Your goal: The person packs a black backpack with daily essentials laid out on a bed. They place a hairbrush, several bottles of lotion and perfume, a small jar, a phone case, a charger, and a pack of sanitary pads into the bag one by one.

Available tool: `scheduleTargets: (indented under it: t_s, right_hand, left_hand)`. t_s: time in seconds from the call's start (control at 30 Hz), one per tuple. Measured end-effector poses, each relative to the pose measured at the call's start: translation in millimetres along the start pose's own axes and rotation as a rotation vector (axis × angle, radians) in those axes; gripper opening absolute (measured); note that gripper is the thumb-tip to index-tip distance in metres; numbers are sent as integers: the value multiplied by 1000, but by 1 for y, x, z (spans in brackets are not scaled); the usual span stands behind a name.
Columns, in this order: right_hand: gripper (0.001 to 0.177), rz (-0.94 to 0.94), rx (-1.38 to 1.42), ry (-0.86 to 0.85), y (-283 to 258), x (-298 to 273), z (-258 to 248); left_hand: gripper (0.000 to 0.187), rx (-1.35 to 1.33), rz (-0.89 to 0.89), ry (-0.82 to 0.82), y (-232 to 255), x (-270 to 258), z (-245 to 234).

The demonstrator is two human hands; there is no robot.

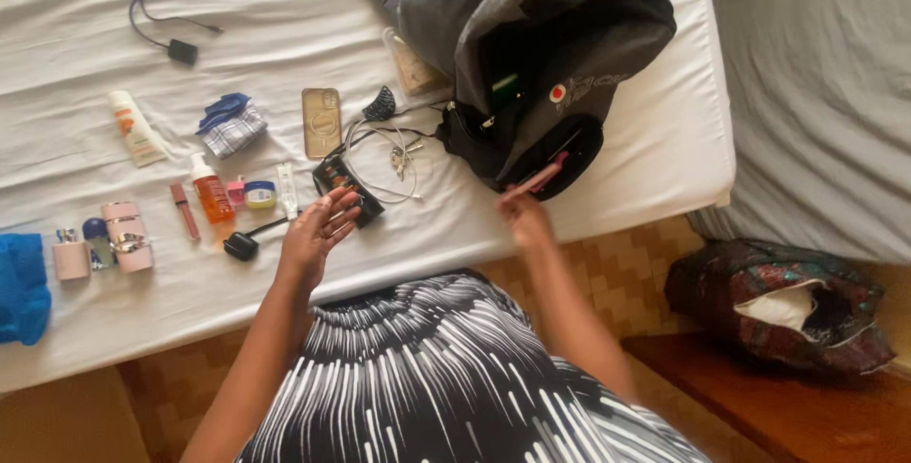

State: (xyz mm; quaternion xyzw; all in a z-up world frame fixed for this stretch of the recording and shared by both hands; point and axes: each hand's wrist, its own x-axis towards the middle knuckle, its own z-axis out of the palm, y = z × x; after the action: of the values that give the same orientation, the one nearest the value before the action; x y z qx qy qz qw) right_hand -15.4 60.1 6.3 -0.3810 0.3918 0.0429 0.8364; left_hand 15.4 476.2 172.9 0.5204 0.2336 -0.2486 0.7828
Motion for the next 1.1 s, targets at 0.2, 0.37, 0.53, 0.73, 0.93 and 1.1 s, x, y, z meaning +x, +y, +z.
scheduleTargets:
  t_s: [0.2, 0.37, 0.53, 0.73, 0.93, 1.1]
  right_hand:
    - [15, 2, 154, 207, -39, 50, -35]
    - [11, 109, 108, 22, 5, 34, -10]
    - [23, 240, -245, -22, 70, -6, 41]
    - [29, 341, -592, -247, 140, -21, 131]
    - [26, 345, -895, -532, 227, -22, 254]
    - [27, 309, -1231, -688, 334, -31, 362]
  left_hand:
    - [49, 39, -22, 1, 5, 5, 4]
    - [48, 56, -33, -10, -1, 9, -3]
    - [45, 102, -74, 20, -18, 19, -34]
    - [41, 69, -43, 13, -58, 21, -105]
    - [35, -53, -18, 171, -61, -23, -200]
    - [34, -170, 3, 405, -61, -70, -298]
